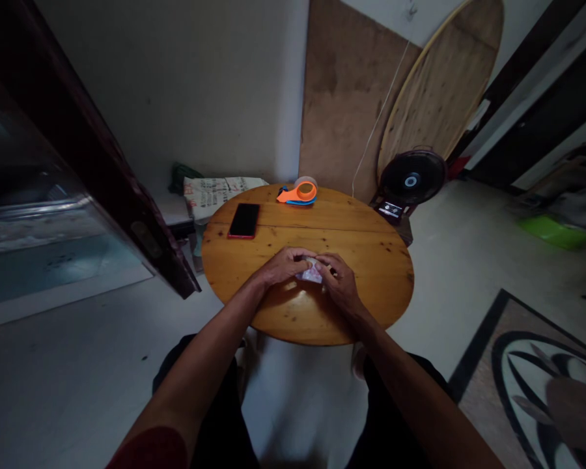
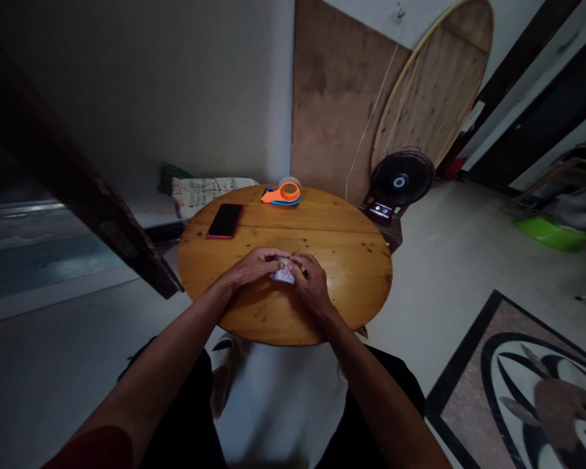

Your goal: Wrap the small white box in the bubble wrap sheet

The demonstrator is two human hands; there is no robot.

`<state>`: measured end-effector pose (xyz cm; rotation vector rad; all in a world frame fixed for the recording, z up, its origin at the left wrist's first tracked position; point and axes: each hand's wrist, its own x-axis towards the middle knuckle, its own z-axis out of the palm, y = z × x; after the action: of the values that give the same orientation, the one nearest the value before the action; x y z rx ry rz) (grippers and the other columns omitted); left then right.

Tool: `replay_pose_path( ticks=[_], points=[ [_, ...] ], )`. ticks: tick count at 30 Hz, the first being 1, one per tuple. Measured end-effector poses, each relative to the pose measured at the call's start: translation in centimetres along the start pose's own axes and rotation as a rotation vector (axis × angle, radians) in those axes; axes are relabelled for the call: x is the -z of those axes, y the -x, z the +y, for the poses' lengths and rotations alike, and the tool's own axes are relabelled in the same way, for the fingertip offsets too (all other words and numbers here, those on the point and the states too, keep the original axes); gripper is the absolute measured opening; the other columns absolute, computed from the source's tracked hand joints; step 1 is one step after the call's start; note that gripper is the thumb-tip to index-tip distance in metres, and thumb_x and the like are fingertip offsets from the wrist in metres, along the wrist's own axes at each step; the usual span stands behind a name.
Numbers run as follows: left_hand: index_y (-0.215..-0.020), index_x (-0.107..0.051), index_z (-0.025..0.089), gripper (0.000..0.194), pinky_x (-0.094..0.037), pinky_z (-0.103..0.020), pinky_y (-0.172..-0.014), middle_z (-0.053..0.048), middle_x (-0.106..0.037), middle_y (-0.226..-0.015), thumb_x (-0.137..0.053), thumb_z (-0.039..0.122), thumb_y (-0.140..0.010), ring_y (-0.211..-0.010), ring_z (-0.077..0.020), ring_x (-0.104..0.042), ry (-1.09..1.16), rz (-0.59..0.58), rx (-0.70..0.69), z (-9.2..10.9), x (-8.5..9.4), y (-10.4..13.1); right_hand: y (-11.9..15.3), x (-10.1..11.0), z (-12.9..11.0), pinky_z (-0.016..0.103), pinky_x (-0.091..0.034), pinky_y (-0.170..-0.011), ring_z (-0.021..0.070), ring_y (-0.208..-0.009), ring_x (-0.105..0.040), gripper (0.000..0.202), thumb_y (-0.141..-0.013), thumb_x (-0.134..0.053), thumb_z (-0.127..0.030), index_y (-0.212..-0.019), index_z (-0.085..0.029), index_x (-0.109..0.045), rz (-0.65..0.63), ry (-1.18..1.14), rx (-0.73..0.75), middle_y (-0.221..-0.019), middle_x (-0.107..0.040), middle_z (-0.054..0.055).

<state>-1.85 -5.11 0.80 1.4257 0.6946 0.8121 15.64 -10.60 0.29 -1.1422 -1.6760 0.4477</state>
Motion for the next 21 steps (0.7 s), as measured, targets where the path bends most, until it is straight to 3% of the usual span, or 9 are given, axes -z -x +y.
replay_pose_path(
  ticks=[7,14,21],
  points=[
    [-0.102,-0.071,0.012,0.035,-0.047,-0.026,-0.075,-0.006,-0.072,-0.095,-0.069,0.028,-0.071,-0.080,-0.0147,-0.063,-0.035,0.001,-0.014,0.22,0.02,0.11,0.10,-0.07,0.26,0.039,-0.050,-0.093,0.0214,-0.103,-0.063,0.020,-0.090,-0.055,-0.032,-0.096,-0.023,-0.072,0.007,0.068,0.049,-0.106,-0.068,0.009],
    [-0.108,-0.069,0.012,0.037,-0.047,-0.024,-0.071,-0.006,-0.072,-0.096,-0.064,0.030,-0.076,-0.078,-0.0140,-0.062,-0.104,0.012,-0.034,0.30,-0.01,0.20,0.38,-0.25,0.21,0.038,-0.051,-0.089,0.0220,-0.105,-0.061,0.024,-0.087,-0.056,-0.028,-0.108,-0.022,-0.066,-0.011,0.092,0.020,-0.111,-0.066,0.009],
    [-0.116,-0.066,0.012,0.038,-0.047,-0.026,-0.082,-0.008,-0.070,-0.110,-0.057,0.028,-0.082,-0.091,-0.0163,-0.063,-0.195,-0.014,-0.115,0.47,-0.29,0.26,0.56,-0.30,0.25,0.037,-0.052,-0.082,0.0230,-0.100,-0.062,0.035,-0.086,-0.057,-0.034,-0.119,-0.020,-0.059,0.002,0.097,-0.095,-0.115,-0.065,0.011]
  ],
)
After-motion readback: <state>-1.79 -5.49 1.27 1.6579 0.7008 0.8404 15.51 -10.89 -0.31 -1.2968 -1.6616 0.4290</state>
